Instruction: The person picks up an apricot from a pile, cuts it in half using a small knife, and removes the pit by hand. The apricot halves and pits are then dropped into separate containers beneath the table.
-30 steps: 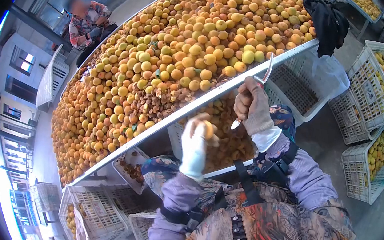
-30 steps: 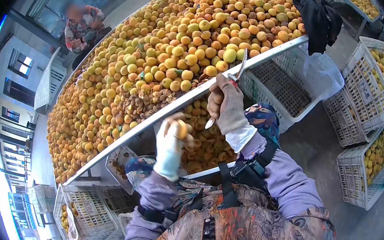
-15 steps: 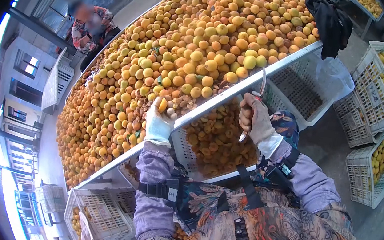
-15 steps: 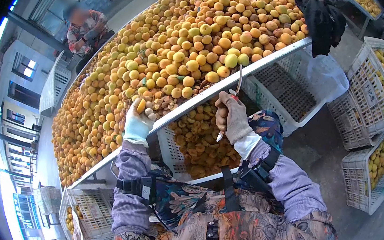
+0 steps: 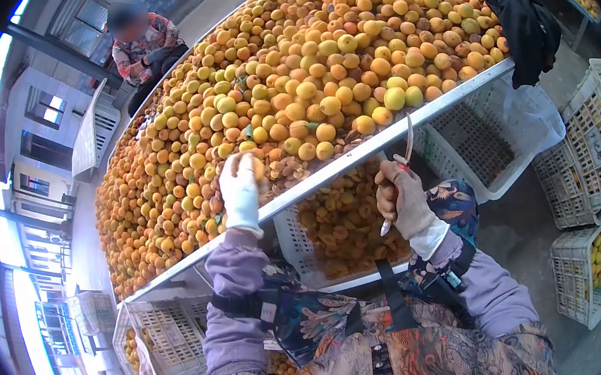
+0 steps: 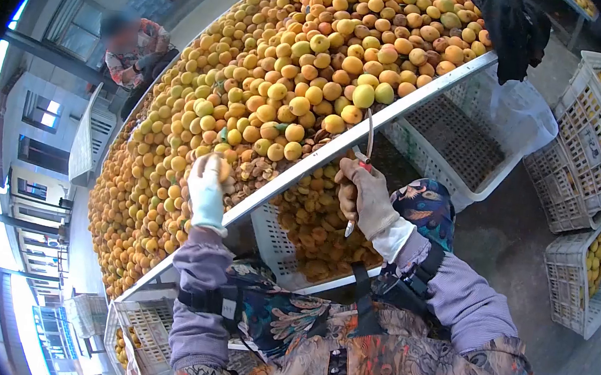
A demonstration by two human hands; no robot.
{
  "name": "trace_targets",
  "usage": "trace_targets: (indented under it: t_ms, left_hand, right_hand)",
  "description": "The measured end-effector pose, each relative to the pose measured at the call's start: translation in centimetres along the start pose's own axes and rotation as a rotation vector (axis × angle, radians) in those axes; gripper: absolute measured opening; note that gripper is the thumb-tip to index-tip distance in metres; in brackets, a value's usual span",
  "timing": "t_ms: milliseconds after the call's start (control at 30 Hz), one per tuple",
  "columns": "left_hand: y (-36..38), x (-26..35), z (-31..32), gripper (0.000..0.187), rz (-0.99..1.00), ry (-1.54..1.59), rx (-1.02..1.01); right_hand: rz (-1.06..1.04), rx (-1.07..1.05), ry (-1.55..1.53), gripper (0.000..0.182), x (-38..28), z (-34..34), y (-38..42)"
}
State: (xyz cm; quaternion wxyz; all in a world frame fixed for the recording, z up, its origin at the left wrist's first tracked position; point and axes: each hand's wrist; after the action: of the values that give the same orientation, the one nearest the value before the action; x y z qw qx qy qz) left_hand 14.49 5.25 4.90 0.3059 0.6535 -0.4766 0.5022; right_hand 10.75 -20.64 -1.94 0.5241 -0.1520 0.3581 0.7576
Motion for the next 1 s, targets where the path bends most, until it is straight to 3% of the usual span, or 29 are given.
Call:
trace_targets:
  t_ms: [33, 100, 167, 200, 300, 367, 433, 500, 567, 633, 700, 767, 867, 1000]
  left_hand:
    - [-0.2, -0.5, 0.3, 0.018, 0.186, -0.158, -0.061]
    - [2.9, 1.0, 1.5, 0.017, -0.055, -0.064, -0.179]
    - [3.5, -1.5, 1.7, 0.017, 0.283, -0.322, -0.302]
    - [4.3, -0.6, 1.8, 0.016, 0.202, -0.342, -0.378]
    - [3.5, -0.5, 2.4, 0.019, 0.363, -0.494, -0.314]
    - [1.1, -0.3, 3.0, 0.020, 0.480, -0.603, -0.166]
    - [-2.4, -2.1, 4.3, 0.027, 0.416, -0.513, -0.016]
    - [-5.1, -2.4, 5.6, 0.035, 0.460, -0.764, 0.038]
    - [-6.0, -1.5, 6.9, 0.049, 0.261, -0.983, -0.058]
    - [-7.0, -2.4, 8.3, 0.049, 0.290, -0.960, -0.026]
    - [-7.3, -2.5, 9.4, 0.055, 0.214, -1.001, 0.004]
    - [-6.9, -1.8, 10.0, 0.061, 0.084, -0.941, 0.037]
    - [-6.0, -2.3, 11.1, 0.070, 0.057, -0.939, 0.096]
    - [-6.6, -2.6, 9.7, 0.067, 0.110, -0.889, 0.084]
  right_hand:
    - [0.000, -0.003, -0.004, 0.030, -0.1, 0.0, 0.0]
    - [0.000, 0.001, -0.016, 0.030, -0.2, -0.2, 0.1]
    - [0.003, -0.020, -0.026, 0.030, -0.5, -0.6, 0.3]
    - [0.008, -0.021, -0.025, 0.030, -0.5, -0.6, 0.4]
    - [0.014, -0.012, 0.006, 0.029, -0.4, -0.4, 0.6]
    - [0.068, -0.034, 0.024, 0.028, -0.4, -0.5, 0.4]
    - [0.092, -0.073, 0.036, 0.028, -0.4, -0.6, 0.4]
    - [0.111, -0.101, 0.046, 0.028, -0.3, -0.4, 0.5]
    - [0.149, -0.054, 0.165, 0.025, -0.2, -0.1, 0.5]
    - [0.129, -0.057, 0.227, 0.021, -0.2, 0.2, 0.7]
    - [0.069, 0.010, 0.414, 0.016, -0.3, 0.8, 1.1]
    - [0.086, 0.015, 0.412, 0.014, -0.2, 0.6, 1.0]
    - [0.119, -0.008, 0.419, 0.014, -0.3, 0.7, 1.0]
    - [0.048, -0.050, 0.434, 0.014, 0.8, 0.4, 0.6]
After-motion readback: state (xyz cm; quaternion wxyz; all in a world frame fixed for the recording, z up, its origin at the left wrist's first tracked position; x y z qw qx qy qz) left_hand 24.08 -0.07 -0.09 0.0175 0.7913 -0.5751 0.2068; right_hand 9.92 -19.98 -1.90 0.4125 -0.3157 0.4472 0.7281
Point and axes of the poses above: each hand's wrist, its own y-axis away from the middle knuckle, its own z-axis out of the palm, x = y × z
